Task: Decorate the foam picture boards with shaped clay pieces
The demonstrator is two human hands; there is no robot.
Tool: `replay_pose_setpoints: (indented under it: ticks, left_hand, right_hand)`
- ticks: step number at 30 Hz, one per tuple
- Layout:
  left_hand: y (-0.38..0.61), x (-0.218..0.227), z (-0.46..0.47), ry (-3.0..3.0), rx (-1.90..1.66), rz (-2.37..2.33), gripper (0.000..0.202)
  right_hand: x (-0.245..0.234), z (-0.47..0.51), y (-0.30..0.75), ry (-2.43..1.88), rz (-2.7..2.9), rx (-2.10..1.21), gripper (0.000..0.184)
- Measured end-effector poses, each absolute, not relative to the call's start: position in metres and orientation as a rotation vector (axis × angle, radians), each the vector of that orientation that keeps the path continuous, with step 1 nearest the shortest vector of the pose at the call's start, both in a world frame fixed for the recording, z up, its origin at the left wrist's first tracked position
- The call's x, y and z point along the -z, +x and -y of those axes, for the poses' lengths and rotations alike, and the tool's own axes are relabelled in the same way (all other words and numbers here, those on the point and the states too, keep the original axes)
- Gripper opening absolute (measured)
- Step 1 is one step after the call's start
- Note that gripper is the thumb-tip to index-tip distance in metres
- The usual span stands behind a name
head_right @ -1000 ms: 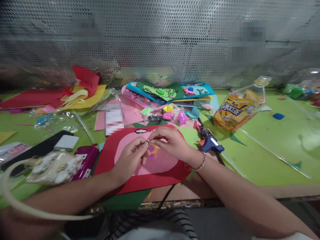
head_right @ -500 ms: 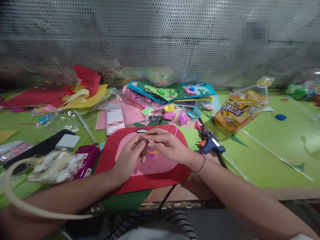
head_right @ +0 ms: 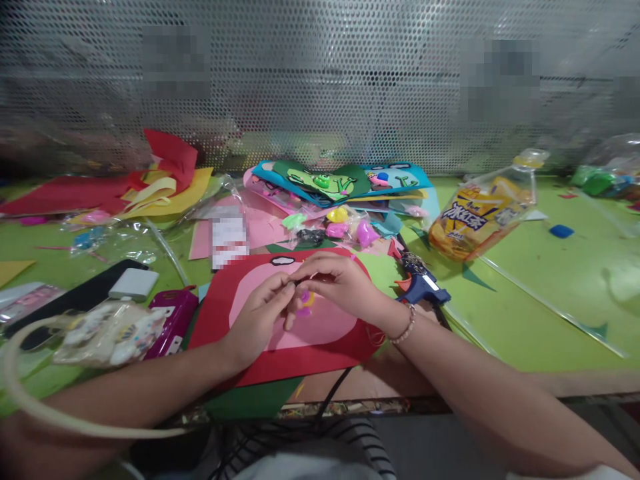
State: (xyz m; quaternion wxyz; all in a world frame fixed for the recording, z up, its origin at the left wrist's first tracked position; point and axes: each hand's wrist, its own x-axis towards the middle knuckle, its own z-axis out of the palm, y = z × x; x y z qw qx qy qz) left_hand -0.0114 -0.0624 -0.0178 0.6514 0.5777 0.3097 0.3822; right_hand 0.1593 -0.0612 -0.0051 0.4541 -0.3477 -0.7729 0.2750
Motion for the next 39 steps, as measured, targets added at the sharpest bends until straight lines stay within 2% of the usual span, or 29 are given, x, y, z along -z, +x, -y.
replay_pose_setpoints:
  ticks: [10, 17, 22, 29, 34, 39]
  left_hand:
    - [-0.0123, 0.0177, 0.0619, 1.332, -0.868, -0.687, 0.024]
    - [-0.0129, 0.0199, 0.0624, 1.400, -0.827, -0.695, 0.022]
    - [-0.0140, 0.0202, 0.0641, 1.481, -0.819, -0.717, 0.019]
    - [-0.0138, 0.0184, 0.0624, 1.486, -0.832, -0.730, 0.023]
    - [-0.0127, 0.0172, 0.0629, 1.478, -0.860, -0.807, 0.026]
    - [-0.0105, 0.0179, 0.0615, 1.444, -0.888, -0.870, 0.029]
  right_hand:
    - [0.0053, 0.0641, 0.1572, -0.943, 1.895, -0.598, 0.015]
    - [0.0035, 0.0670, 0.1556, -1.022, 1.984, -0.301, 0.035]
    - [-0.0003, 0.0704, 0.1549, -1.111, 1.946, -0.395, 0.049]
    - [0.0006, 0.0678, 0.1548, -1.087, 1.732, -0.765, 0.013]
    - [-0.0009, 0.0655, 0.1554, -1.035, 1.644, -0.930, 0.005]
    - [-0.0004, 0.0653, 0.1573, -0.976, 1.597, -1.086, 0.007]
